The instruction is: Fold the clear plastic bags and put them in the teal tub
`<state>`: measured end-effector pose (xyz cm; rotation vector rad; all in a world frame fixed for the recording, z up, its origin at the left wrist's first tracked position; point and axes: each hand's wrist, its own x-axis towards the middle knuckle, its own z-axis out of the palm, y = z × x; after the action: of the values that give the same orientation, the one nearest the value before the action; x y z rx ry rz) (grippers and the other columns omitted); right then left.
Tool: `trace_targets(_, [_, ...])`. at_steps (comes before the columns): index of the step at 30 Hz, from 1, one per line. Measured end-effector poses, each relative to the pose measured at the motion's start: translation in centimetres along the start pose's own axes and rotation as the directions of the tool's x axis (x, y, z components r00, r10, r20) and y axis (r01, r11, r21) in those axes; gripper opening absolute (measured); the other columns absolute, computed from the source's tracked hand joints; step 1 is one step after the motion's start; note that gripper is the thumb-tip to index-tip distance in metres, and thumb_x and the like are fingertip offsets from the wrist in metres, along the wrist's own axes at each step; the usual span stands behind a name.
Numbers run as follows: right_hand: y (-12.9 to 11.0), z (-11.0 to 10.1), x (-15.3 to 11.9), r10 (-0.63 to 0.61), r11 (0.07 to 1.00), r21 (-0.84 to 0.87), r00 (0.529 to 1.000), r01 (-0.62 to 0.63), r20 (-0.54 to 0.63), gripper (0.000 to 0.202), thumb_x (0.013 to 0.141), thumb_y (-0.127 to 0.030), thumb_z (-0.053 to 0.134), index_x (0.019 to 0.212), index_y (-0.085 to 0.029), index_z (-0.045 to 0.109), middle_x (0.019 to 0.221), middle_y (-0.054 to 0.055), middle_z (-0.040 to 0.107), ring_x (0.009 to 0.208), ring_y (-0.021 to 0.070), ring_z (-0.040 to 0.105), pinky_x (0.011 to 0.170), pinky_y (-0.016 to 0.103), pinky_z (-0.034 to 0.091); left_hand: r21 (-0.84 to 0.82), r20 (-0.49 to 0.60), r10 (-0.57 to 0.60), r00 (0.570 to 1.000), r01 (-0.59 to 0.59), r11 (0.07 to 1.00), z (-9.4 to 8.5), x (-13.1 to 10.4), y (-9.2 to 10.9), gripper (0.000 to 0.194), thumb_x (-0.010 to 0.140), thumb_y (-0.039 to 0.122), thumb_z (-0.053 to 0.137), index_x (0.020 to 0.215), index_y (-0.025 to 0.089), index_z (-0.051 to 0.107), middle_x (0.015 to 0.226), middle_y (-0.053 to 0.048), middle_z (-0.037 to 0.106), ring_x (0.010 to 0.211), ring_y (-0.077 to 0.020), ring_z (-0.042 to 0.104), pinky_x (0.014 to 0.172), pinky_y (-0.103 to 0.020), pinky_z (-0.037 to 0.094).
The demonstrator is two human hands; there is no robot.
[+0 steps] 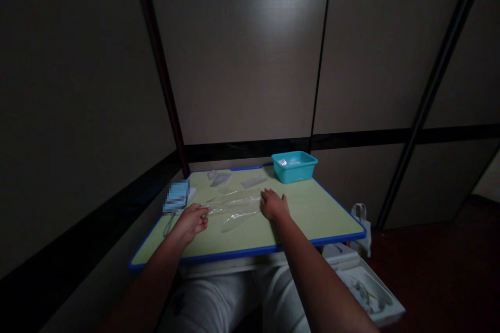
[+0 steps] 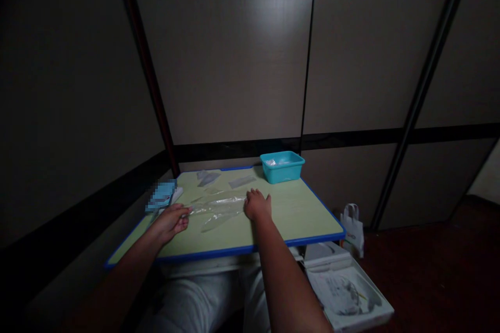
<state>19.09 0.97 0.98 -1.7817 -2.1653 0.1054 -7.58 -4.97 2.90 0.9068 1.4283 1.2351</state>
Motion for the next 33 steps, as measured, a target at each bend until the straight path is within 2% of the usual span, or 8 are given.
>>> trace_targets(5, [-0.1, 0.0, 0.1, 0.009, 1.0, 0.008, 1.0, -0.009, 0.013, 0.044, 0.087, -0.032, 0.027, 0.13, -0.026, 0.036, 0.142, 0.005, 0.03, 0.129, 0.022, 0.02, 0.098, 0.057, 0.012, 0.356, -0.139, 0.134, 0.981, -0.076, 0.931, -0.8, -0.7, -0.2, 0.02, 0.07, 0.024, 0.055, 0.083, 0.021, 0.04, 0.051, 0.009, 0.042, 0.035, -0.0086, 0.042, 0.04, -0.02, 0.033])
trace_targets(8, [-0.1, -0.1, 0.2, 0.011, 1.0, 0.013, 1.0, -0.011, 0.022, 0.045, 0.087, -0.032, 0.028, 0.13, -0.025, 0.036, 0.141, 0.005, 0.03, 0.129, 0.0223, 0.021, 0.098, 0.057, 0.012, 0.556, -0.173, 0.254, 0.952, -0.119, 0.823, -1.0, -1.9, 0.0, 0.038, 0.069, 0.021, 0.058, 0.103, 0.02, 0.043, 0.069, 0.0, 0.055, 0.056, -0.0168, 0.057, 0.052, -0.026, 0.04])
trace_targets(9, [-0.1, -0.1, 0.2, 0.012, 1.0, 0.014, 1.0, -0.012, 0.023, 0.044, 0.087, -0.032, 0.028, 0.13, -0.026, 0.037, 0.141, 0.005, 0.03, 0.129, 0.0223, 0.021, 0.098, 0.057, 0.012, 0.651, -0.166, 0.332, 0.929, -0.149, 0.744, -0.8, -2.4, 0.1, 0.044, 0.069, 0.021, 0.058, 0.11, 0.02, 0.042, 0.08, -0.005, 0.058, 0.07, -0.0206, 0.059, 0.061, -0.029, 0.042])
trace_targets(12, [-0.2, -0.2, 0.1, 0.012, 1.0, 0.02, 1.0, -0.012, 0.023, 0.044, 0.087, -0.033, 0.027, 0.129, -0.026, 0.037, 0.141, 0.005, 0.03, 0.13, 0.0221, 0.02, 0.099, 0.057, 0.011, 0.933, 0.025, 0.611, 0.791, -0.238, 0.27, 1.3, -3.9, 0.6, 0.046, 0.079, 0.026, 0.048, 0.124, 0.02, 0.038, 0.111, -0.013, 0.053, 0.107, -0.0284, 0.048, 0.086, -0.037, 0.037])
trace_targets(16, [-0.5, -0.6, -0.3, 0.019, 1.0, 0.023, 0.999, -0.02, 0.038, 0.046, 0.088, -0.04, 0.025, 0.131, -0.026, 0.036, 0.143, 0.006, 0.028, 0.13, 0.0227, 0.018, 0.099, 0.056, 0.01, 0.907, 0.333, 0.552, 0.764, -0.42, 0.036, 5.6, -4.2, 0.9, 0.04, 0.086, 0.037, 0.038, 0.122, 0.023, 0.045, 0.128, -0.009, 0.045, 0.12, -0.0248, 0.037, 0.1, -0.037, 0.026])
trace_targets(21, [-0.8, -1.4, -0.7, 0.024, 0.998, 0.048, 0.998, -0.027, 0.064, 0.055, 0.087, -0.051, 0.024, 0.137, -0.029, 0.025, 0.147, 0.005, 0.013, 0.133, 0.0233, 0.011, 0.1, 0.053, 0.009, 0.858, 0.475, 0.363, 0.802, -0.513, 0.01, 8.5, -1.7, -0.3, 0.057, 0.084, 0.049, 0.035, 0.134, 0.021, 0.034, 0.144, -0.008, 0.027, 0.133, -0.0233, 0.017, 0.106, -0.044, 0.013])
trace_targets(28, [-1.1, -1.7, -1.0, -0.067, 0.998, 0.018, 0.996, 0.066, 0.056, 0.055, 0.086, -0.054, 0.023, 0.137, -0.032, 0.021, 0.148, 0.002, 0.009, 0.134, 0.0224, 0.006, 0.099, 0.059, -0.001, 0.87, 0.476, 0.175, 0.862, -0.491, 0.049, 8.4, -1.2, -2.0, 0.076, 0.078, 0.069, 0.02, 0.14, 0.026, 0.015, 0.147, -0.009, 0.002, 0.135, -0.0271, 0.0, 0.101, -0.059, 0.006])
trace_targets(33, [-1.0, -1.8, -1.3, -0.154, 0.988, 0.027, 0.985, 0.153, 0.076, 0.058, 0.083, -0.053, 0.032, 0.136, -0.032, 0.023, 0.147, 0.001, 0.014, 0.134, 0.0217, 0.007, 0.099, 0.058, -0.007, 0.883, 0.446, 0.124, 0.886, -0.458, 0.1, 8.6, -1.7, -1.2, 0.07, 0.081, 0.064, 0.015, 0.14, 0.026, 0.012, 0.147, -0.009, 0.004, 0.135, -0.0257, -0.001, 0.101, -0.06, 0.006])
